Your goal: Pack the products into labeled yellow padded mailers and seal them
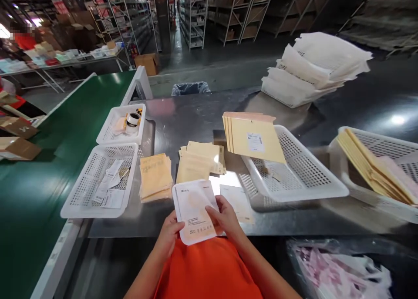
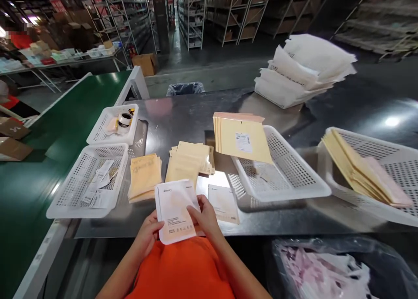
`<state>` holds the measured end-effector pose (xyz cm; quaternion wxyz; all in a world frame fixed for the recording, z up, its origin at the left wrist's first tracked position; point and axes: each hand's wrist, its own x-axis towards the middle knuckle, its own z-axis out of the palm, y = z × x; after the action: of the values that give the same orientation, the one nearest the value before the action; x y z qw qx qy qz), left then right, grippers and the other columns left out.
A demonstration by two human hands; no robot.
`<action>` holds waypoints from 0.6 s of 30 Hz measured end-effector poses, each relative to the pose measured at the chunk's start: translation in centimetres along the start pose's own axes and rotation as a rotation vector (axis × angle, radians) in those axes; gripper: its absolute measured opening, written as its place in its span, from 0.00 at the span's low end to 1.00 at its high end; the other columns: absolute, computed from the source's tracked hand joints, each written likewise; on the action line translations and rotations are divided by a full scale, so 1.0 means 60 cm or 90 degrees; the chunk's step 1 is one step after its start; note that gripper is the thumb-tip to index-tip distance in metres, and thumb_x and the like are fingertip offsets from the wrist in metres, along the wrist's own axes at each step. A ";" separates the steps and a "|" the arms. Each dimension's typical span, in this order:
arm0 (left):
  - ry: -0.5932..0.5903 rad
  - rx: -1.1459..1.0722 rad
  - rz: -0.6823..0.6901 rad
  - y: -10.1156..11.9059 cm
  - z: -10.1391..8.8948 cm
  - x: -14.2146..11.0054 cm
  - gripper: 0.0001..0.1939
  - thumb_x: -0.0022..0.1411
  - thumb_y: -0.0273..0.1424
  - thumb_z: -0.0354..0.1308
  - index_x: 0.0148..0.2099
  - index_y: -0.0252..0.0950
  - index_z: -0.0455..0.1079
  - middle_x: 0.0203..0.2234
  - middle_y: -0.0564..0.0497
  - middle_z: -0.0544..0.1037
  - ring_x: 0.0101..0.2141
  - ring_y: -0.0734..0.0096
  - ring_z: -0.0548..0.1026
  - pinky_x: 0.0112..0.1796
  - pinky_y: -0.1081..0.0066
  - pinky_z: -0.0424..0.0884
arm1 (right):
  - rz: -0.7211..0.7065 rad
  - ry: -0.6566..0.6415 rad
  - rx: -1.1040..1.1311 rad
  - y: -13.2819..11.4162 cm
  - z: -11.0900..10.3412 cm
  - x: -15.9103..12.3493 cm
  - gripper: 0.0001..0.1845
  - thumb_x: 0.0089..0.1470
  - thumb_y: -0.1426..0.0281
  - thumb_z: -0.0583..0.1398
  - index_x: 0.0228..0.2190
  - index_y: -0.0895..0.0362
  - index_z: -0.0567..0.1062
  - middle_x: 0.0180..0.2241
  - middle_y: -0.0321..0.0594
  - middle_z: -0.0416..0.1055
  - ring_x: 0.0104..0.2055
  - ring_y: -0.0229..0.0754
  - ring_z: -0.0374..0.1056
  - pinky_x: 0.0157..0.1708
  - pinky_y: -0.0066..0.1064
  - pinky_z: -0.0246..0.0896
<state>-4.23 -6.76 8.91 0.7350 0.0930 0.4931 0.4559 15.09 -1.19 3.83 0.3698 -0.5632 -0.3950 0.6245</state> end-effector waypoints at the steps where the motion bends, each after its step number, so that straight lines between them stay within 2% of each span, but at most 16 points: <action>1: -0.006 0.003 -0.002 0.001 0.002 0.005 0.28 0.40 0.32 0.72 0.46 0.28 0.74 0.41 0.40 0.80 0.45 0.51 0.77 0.49 0.59 0.72 | 0.010 0.007 0.032 0.003 0.000 0.000 0.28 0.38 0.57 0.67 0.35 0.55 0.59 0.30 0.36 0.69 0.31 0.43 0.68 0.32 0.35 0.65; 4: 0.001 -0.009 -0.013 0.001 0.011 0.028 0.30 0.43 0.38 0.73 0.46 0.25 0.73 0.40 0.36 0.79 0.44 0.50 0.78 0.50 0.58 0.72 | 0.027 0.028 0.112 0.014 0.012 -0.009 0.35 0.37 0.60 0.68 0.41 0.53 0.55 0.28 0.31 0.68 0.27 0.41 0.67 0.28 0.33 0.64; 7: 0.045 -0.011 -0.011 -0.002 0.020 0.057 0.34 0.43 0.37 0.74 0.50 0.26 0.70 0.40 0.37 0.79 0.44 0.50 0.78 0.48 0.57 0.73 | 0.014 0.038 0.120 0.022 0.023 -0.011 0.38 0.37 0.62 0.67 0.46 0.53 0.54 0.29 0.31 0.67 0.29 0.41 0.67 0.28 0.32 0.64; 9: 0.083 -0.009 -0.021 -0.004 0.022 0.074 0.34 0.41 0.33 0.74 0.50 0.27 0.69 0.39 0.38 0.80 0.45 0.48 0.77 0.47 0.56 0.74 | 0.007 -0.005 0.059 0.013 0.006 0.010 0.34 0.38 0.63 0.65 0.45 0.55 0.57 0.31 0.34 0.69 0.30 0.41 0.68 0.29 0.32 0.64; 10: 0.104 -0.012 -0.040 -0.005 0.019 0.080 0.33 0.41 0.31 0.74 0.50 0.28 0.69 0.39 0.39 0.80 0.45 0.47 0.77 0.47 0.56 0.74 | -0.010 -0.013 -0.009 0.002 -0.014 0.027 0.31 0.41 0.63 0.64 0.45 0.55 0.59 0.32 0.36 0.70 0.30 0.41 0.68 0.31 0.32 0.64; 11: 0.122 -0.015 -0.064 -0.005 0.013 0.085 0.34 0.41 0.30 0.73 0.51 0.28 0.69 0.39 0.39 0.80 0.46 0.46 0.77 0.46 0.55 0.75 | -0.040 0.009 -0.108 -0.013 -0.044 0.047 0.27 0.44 0.62 0.63 0.45 0.56 0.62 0.34 0.38 0.71 0.32 0.41 0.69 0.33 0.33 0.65; 12: 0.131 -0.016 -0.092 -0.005 0.004 0.089 0.34 0.41 0.29 0.73 0.52 0.29 0.68 0.39 0.39 0.80 0.47 0.45 0.76 0.46 0.54 0.75 | -0.067 0.069 -0.239 -0.031 -0.082 0.069 0.24 0.49 0.62 0.61 0.47 0.56 0.64 0.37 0.40 0.72 0.34 0.40 0.69 0.36 0.33 0.64; 14: 0.132 -0.001 -0.134 -0.004 -0.024 0.095 0.38 0.42 0.33 0.73 0.55 0.31 0.67 0.41 0.39 0.80 0.51 0.43 0.73 0.48 0.53 0.74 | -0.083 0.266 -0.534 -0.068 -0.176 0.113 0.19 0.60 0.64 0.54 0.51 0.55 0.66 0.45 0.43 0.72 0.43 0.39 0.69 0.44 0.31 0.62; 15: 0.131 0.018 -0.146 -0.004 -0.041 0.098 0.40 0.42 0.36 0.73 0.57 0.32 0.66 0.41 0.40 0.79 0.53 0.43 0.71 0.50 0.53 0.73 | -0.022 0.357 -0.663 -0.082 -0.227 0.134 0.17 0.63 0.65 0.51 0.52 0.55 0.67 0.48 0.43 0.71 0.48 0.40 0.68 0.47 0.30 0.60; 16: 0.145 0.049 -0.145 -0.004 -0.057 0.102 0.43 0.41 0.40 0.73 0.58 0.33 0.65 0.41 0.40 0.80 0.55 0.42 0.69 0.52 0.52 0.71 | 0.036 0.396 -0.711 -0.091 -0.276 0.152 0.16 0.64 0.68 0.49 0.49 0.57 0.70 0.49 0.46 0.70 0.50 0.42 0.67 0.47 0.31 0.60; 18: 0.203 0.127 -0.120 -0.005 -0.081 0.111 0.46 0.39 0.45 0.72 0.59 0.32 0.65 0.38 0.40 0.80 0.58 0.40 0.65 0.56 0.51 0.67 | 0.141 0.404 -0.754 -0.096 -0.357 0.181 0.15 0.62 0.74 0.50 0.42 0.62 0.75 0.46 0.52 0.72 0.49 0.47 0.69 0.43 0.32 0.61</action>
<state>-7.33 -3.38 2.08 0.6743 0.0459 0.6524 0.3430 35.49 12.71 3.45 0.0307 -0.8638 -0.4825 0.1416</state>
